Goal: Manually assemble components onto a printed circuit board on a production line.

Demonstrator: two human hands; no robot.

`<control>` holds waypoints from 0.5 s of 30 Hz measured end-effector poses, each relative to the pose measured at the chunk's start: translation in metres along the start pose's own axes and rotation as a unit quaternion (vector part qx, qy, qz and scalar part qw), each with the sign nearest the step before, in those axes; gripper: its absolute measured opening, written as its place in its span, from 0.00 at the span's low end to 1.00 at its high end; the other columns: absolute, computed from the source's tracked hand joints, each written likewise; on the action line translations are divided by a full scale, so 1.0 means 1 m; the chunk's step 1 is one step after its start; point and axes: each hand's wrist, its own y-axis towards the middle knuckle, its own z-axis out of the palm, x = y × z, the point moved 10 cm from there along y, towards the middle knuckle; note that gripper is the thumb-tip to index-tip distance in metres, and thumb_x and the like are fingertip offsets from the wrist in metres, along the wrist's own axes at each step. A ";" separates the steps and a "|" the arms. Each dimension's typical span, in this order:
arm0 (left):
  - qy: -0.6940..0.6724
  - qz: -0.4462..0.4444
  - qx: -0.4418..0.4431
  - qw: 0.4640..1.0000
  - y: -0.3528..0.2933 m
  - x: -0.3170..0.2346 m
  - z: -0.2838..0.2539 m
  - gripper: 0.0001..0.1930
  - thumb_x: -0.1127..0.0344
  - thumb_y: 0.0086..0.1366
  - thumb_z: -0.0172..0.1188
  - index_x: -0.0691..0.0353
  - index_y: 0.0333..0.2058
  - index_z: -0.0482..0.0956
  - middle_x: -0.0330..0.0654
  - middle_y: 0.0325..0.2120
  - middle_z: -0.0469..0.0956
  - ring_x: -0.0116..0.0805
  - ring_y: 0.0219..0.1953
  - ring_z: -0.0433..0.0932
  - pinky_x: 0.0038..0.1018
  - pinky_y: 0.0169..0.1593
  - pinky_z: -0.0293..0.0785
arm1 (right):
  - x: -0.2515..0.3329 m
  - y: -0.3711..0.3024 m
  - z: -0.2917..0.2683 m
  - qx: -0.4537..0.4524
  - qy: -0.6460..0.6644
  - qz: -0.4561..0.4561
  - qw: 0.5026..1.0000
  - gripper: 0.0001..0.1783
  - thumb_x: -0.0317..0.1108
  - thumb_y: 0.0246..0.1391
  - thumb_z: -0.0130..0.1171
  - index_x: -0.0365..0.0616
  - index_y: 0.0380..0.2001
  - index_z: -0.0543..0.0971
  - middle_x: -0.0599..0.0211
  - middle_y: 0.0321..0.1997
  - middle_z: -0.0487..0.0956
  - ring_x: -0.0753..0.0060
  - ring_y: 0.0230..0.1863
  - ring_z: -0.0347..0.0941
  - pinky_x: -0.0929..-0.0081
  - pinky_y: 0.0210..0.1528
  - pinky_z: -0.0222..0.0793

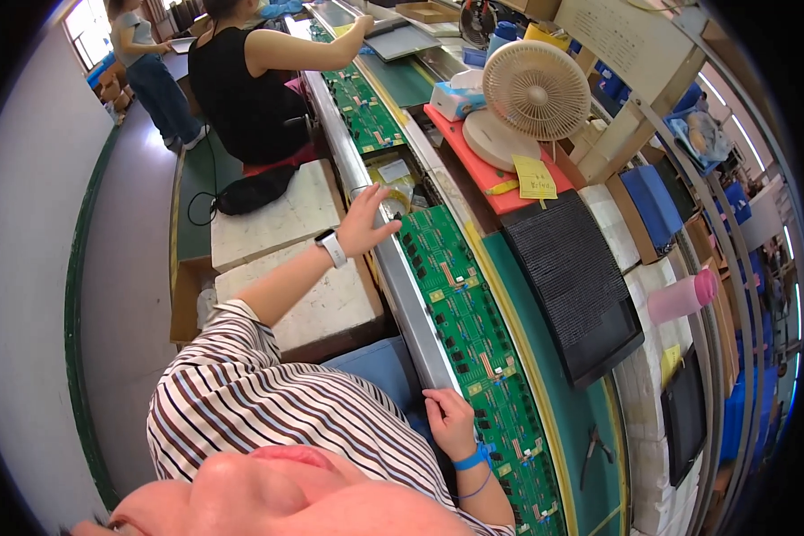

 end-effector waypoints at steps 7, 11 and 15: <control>0.200 -0.080 -0.093 0.972 0.119 0.078 -0.161 0.43 0.58 0.47 0.62 0.72 0.56 0.50 0.62 0.40 0.71 0.54 0.42 0.73 0.38 0.46 0.69 | -0.003 0.001 0.001 0.011 0.010 0.030 0.999 0.06 0.23 0.45 0.54 0.38 0.30 0.76 0.60 0.25 0.74 0.65 0.23 0.70 0.76 0.25 0.64; 0.265 -0.177 -0.173 0.932 0.165 0.106 -0.277 0.44 0.48 0.50 0.57 0.74 0.56 0.48 0.64 0.39 0.72 0.54 0.40 0.74 0.38 0.45 0.70 | -0.003 0.004 0.001 0.003 0.011 0.009 1.000 0.06 0.22 0.46 0.53 0.38 0.30 0.76 0.60 0.25 0.74 0.65 0.23 0.70 0.76 0.25 0.64; 0.239 -0.170 -0.297 0.909 0.190 0.118 -0.352 0.43 0.48 0.48 0.58 0.75 0.54 0.53 0.60 0.37 0.74 0.52 0.40 0.74 0.35 0.44 0.70 | -0.001 -0.002 -0.001 0.004 0.008 0.022 1.000 0.06 0.22 0.46 0.53 0.38 0.30 0.76 0.60 0.25 0.74 0.64 0.23 0.70 0.76 0.25 0.65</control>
